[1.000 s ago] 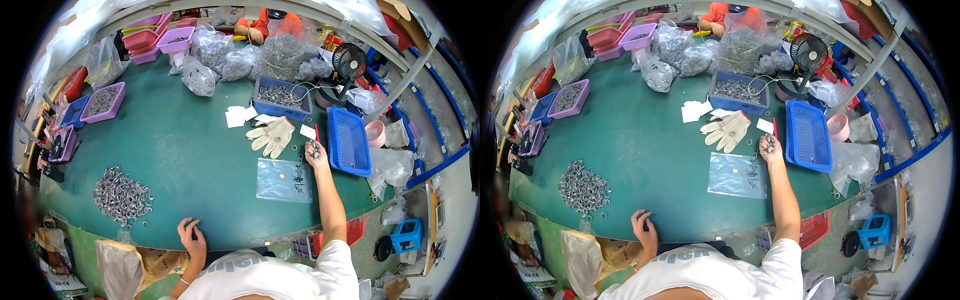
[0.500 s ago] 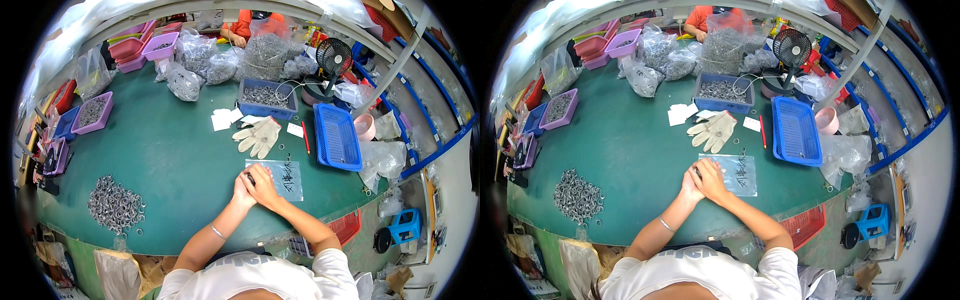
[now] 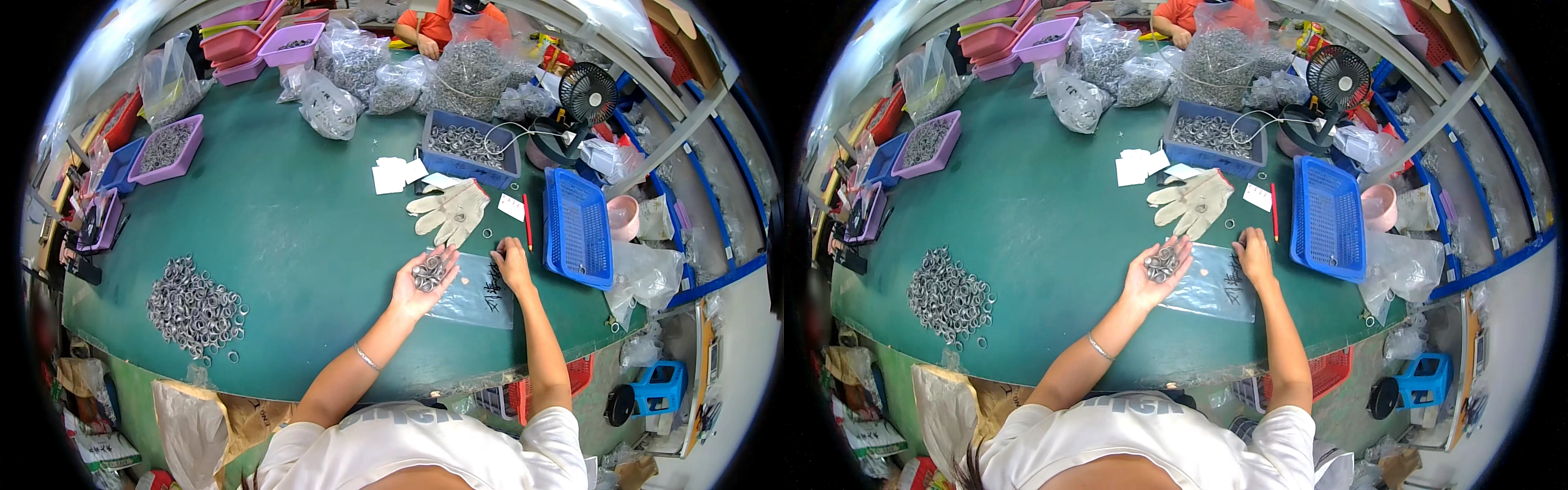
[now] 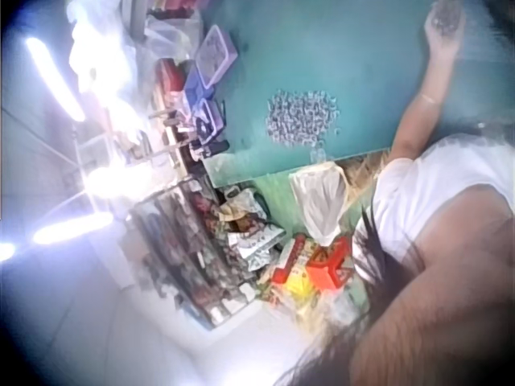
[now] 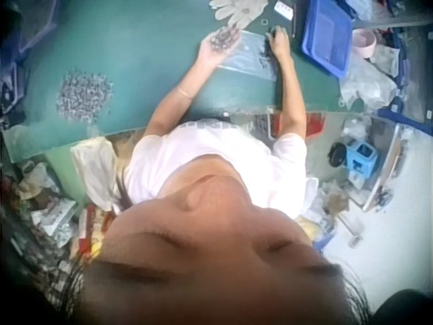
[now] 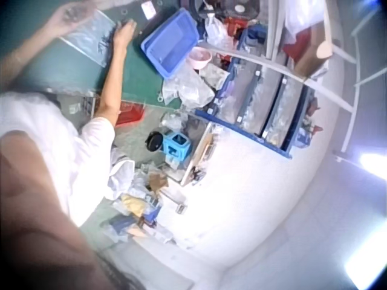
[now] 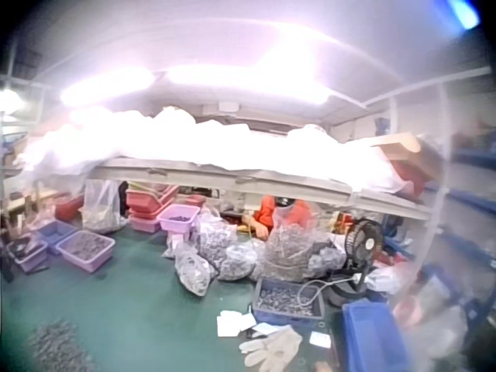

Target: The person sorts metal grommets into groups on a table, adjusts a large bag of parts, then places a small quantity of the grommets into a plastic bag and puts them into a tray.

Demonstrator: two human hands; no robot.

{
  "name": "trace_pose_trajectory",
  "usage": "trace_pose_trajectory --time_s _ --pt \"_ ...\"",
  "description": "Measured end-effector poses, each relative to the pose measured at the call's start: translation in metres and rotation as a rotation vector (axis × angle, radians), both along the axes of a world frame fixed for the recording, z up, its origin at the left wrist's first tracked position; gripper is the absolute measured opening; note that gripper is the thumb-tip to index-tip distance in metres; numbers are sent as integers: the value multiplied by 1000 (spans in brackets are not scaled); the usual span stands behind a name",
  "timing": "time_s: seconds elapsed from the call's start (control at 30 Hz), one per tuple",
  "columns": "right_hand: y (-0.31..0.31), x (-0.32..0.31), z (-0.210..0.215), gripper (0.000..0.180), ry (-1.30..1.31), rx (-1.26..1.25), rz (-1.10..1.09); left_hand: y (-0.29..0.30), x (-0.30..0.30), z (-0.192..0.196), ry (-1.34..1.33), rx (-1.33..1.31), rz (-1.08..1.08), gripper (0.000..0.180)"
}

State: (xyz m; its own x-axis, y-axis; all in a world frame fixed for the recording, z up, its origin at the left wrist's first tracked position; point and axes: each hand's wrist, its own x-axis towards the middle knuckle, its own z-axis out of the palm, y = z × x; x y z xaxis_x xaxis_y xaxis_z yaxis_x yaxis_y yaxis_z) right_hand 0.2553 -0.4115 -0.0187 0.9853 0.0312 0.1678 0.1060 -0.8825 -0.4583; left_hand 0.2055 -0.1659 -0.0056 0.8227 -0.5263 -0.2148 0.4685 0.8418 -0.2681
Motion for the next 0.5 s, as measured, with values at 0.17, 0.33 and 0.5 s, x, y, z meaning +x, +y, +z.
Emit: trace_pose_trajectory --time_s 0.17,0.33,0.5 --pt "3 -1 -6 14 -142 20 60 4 0 7 -30 -89 7 42" --pt "4 -6 9 12 14 133 105 5 2 1 -88 -97 15 45" --pt "7 -7 26 16 26 34 123 1 3 0 -65 -120 3 43"
